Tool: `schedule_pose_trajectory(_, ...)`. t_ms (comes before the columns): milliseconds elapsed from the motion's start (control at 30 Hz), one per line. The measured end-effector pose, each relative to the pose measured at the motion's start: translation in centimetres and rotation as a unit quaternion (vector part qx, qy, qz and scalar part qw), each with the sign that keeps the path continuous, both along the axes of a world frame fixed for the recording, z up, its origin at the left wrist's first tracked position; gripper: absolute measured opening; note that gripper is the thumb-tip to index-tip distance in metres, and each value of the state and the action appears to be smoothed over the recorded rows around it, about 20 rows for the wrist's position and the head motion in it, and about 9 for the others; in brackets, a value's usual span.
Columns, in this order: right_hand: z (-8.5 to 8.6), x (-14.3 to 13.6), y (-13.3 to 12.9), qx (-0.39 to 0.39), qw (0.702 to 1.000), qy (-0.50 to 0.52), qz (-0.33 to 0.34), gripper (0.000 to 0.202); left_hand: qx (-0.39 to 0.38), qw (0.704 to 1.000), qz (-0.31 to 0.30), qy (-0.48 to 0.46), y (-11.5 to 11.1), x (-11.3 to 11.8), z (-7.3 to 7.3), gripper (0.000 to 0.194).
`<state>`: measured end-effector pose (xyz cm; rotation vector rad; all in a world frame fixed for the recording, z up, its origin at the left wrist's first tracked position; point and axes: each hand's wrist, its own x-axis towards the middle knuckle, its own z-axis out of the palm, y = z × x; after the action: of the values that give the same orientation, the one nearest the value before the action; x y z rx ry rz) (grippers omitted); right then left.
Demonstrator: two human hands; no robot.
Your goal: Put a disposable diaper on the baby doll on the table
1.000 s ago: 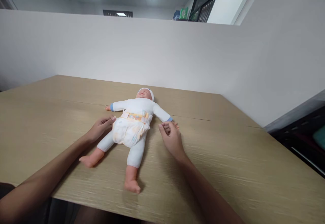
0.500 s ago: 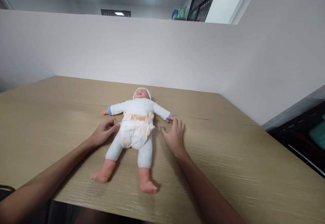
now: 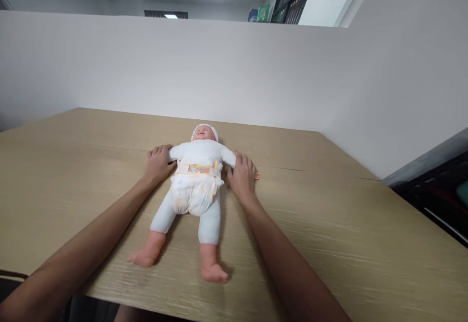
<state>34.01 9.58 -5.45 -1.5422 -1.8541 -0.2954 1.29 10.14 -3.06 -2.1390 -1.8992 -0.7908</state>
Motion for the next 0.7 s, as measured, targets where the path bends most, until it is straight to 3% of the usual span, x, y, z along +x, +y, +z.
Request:
schedule_pose_trajectory(200,-0.7,0.7,0.5,-0.008,1.0,-0.005,0.002,0.047,-0.038,0.999,0.017,0.01,1.2,-0.7,0.5,0.041)
schedule_pose_trajectory(433,-0.8,0.7,0.2,0.005,1.0,0.031,-0.005,0.05,-0.036,0.999,0.026,-0.009,-1.2,-0.3,1.4,0.039)
schedule_pose_trajectory(567,0.4,0.9,-2.1,0.008,0.996,0.081,0.027,0.05,-0.048,0.993,0.023,-0.105,-6.7,0.5,2.9,0.034)
schedule_pose_trajectory(633,1.7,1.2,-4.8,0.001,0.992,0.108,0.066,0.049,-0.062,0.986,0.027,-0.15,-11.8,0.9,3.4,0.031)
schedule_pose_trajectory(700,3.5,1.9,-8.8,-0.006,0.984,0.135,0.117,0.048,-0.069,0.98,0.017,-0.186,-18.8,1.1,2.9,0.033)
